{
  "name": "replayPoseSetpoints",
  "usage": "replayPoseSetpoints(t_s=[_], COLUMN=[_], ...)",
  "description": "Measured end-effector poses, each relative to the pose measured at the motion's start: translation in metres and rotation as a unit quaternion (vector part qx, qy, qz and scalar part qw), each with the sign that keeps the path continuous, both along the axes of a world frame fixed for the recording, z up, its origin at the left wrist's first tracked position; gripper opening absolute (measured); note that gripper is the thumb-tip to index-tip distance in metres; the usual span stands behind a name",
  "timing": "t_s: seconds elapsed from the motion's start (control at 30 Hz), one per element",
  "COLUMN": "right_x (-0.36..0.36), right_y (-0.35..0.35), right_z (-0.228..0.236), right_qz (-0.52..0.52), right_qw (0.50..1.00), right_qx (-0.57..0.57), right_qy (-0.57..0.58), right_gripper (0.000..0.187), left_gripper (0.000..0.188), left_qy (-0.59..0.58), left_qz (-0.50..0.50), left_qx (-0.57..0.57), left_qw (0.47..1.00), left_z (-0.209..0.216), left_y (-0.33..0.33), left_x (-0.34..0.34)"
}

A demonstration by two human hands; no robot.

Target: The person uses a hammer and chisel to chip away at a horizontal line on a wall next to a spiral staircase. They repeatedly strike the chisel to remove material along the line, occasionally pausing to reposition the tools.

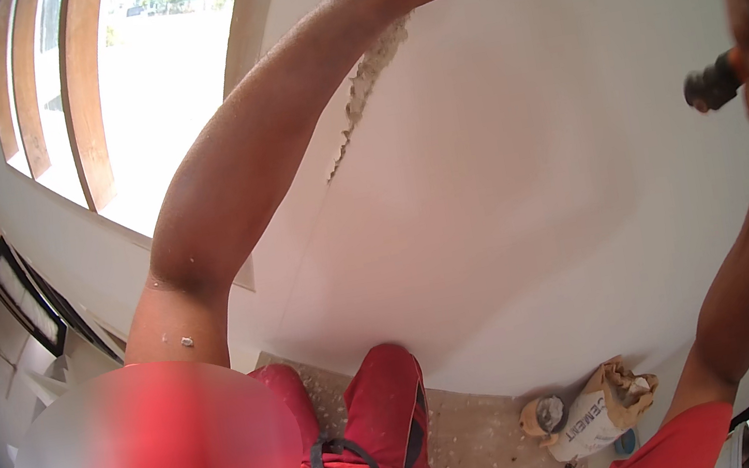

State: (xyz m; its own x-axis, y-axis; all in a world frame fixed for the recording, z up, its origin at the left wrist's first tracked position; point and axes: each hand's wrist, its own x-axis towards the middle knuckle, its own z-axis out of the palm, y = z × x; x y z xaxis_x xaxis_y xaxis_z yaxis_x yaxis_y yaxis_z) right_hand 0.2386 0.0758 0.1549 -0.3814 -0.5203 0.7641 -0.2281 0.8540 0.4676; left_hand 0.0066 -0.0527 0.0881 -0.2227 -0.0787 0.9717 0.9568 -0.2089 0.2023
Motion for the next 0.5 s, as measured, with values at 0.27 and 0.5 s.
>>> replayPoseSetpoints(t_s=[0.27,0.5], right_x=[0.009,-0.013], right_y=[0.006,0.014], right_z=[-0.008,-0.026], right_qz=[0.07,-0.025], right_qw=[0.994,0.999], right_qx=[-0.08,0.032], right_qy=[0.029,0.004], right_gripper=[0.046,0.025], left_gripper=[0.056,0.055], left_qy=[0.021,0.063], left_qz=[-0.004,0.076], left_qx=[-0.008,-0.07], left_qw=[1.0,0.993], left_z=[-0.002,-0.005], left_y=[0.001,0.0], left_x=[0.001,0.003])
